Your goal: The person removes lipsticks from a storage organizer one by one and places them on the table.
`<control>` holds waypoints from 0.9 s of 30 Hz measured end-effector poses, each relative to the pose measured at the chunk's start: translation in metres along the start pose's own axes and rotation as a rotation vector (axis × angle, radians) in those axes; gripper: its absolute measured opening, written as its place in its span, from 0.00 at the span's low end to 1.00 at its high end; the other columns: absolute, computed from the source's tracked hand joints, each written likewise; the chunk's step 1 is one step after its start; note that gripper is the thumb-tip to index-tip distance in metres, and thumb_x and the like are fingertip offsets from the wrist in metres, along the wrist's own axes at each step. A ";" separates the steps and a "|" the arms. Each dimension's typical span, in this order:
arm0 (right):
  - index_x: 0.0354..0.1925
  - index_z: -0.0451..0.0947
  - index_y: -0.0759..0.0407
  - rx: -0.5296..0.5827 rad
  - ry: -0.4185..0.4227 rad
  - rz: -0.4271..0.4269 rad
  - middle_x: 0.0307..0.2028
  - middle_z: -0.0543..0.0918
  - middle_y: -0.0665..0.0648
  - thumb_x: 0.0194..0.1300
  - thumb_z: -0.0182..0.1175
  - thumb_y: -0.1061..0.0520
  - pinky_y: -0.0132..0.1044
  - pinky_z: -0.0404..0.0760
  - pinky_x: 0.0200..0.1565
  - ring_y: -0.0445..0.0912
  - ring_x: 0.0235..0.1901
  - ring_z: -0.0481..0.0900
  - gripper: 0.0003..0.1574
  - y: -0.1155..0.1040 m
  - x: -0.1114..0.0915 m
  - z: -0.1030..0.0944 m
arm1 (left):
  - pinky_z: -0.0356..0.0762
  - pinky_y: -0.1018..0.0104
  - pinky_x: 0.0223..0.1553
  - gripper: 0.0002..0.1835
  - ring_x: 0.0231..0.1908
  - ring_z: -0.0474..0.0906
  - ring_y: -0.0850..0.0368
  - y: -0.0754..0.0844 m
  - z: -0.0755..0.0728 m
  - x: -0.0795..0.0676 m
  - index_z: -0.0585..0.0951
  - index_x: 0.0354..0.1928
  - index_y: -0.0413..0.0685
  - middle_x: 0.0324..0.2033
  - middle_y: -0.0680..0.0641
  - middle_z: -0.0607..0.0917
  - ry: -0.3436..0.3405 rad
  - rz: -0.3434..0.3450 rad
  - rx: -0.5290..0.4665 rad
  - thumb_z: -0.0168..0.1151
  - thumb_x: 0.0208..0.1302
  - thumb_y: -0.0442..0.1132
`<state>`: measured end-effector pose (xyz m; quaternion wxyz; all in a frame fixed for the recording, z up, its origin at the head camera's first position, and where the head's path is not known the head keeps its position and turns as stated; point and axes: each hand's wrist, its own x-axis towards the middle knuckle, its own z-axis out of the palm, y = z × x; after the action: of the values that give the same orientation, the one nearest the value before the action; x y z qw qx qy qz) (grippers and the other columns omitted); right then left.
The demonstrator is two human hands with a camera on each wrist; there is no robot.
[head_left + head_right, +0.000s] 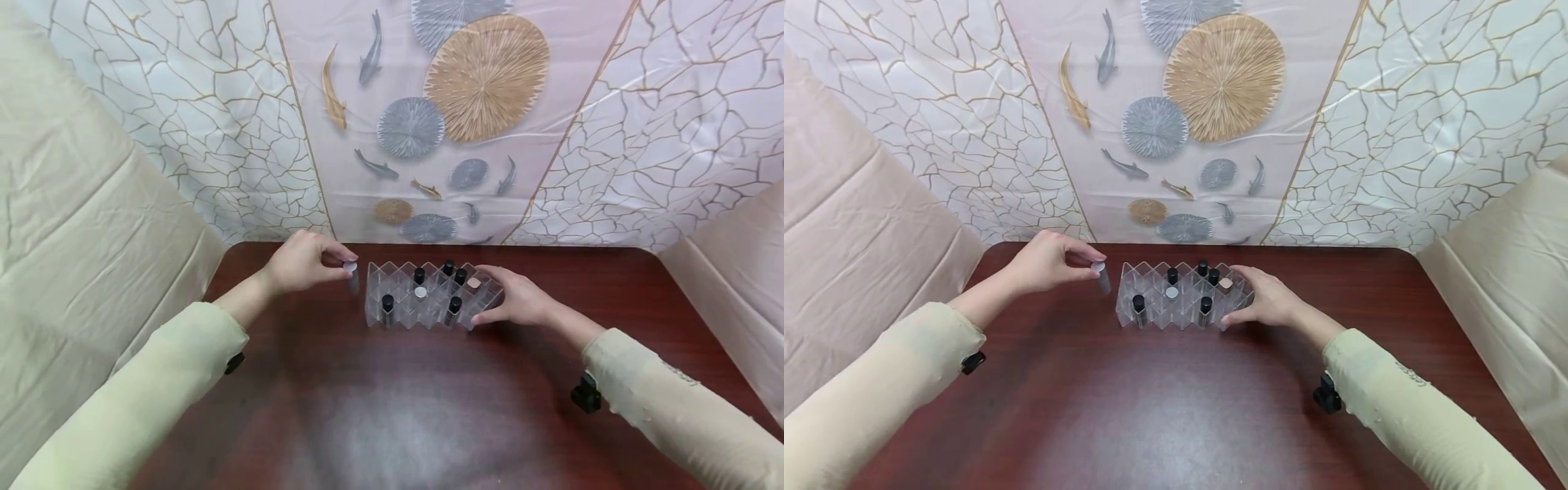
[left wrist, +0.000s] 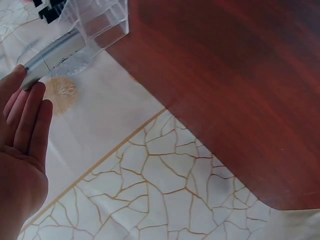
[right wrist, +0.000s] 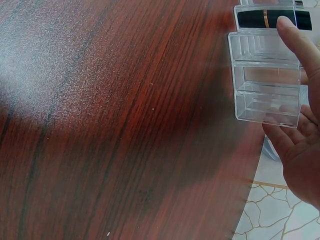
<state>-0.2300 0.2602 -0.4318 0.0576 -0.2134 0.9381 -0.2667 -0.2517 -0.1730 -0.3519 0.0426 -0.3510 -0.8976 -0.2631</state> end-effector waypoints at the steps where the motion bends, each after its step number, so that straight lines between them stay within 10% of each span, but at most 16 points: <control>1: 0.77 0.65 0.69 -0.001 0.000 0.000 0.69 0.76 0.71 0.50 0.86 0.39 0.63 0.74 0.67 0.64 0.66 0.77 0.69 0.000 0.000 0.000 | 0.88 0.59 0.45 0.14 0.41 0.92 0.60 -0.001 0.001 -0.003 0.94 0.48 0.50 0.41 0.53 0.94 0.000 0.001 0.009 0.82 0.60 0.41; 27: 0.78 0.64 0.69 0.002 -0.010 0.009 0.70 0.75 0.71 0.51 0.85 0.40 0.63 0.73 0.68 0.64 0.68 0.75 0.69 -0.001 0.001 0.000 | 0.89 0.62 0.42 0.12 0.39 0.92 0.61 -0.017 0.040 -0.070 0.94 0.45 0.48 0.40 0.53 0.94 -0.002 0.050 -0.010 0.81 0.58 0.34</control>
<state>-0.2303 0.2593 -0.4311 0.0639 -0.2105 0.9384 -0.2664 -0.2058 -0.2056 -0.4124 0.0463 -0.3739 -0.8873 -0.2660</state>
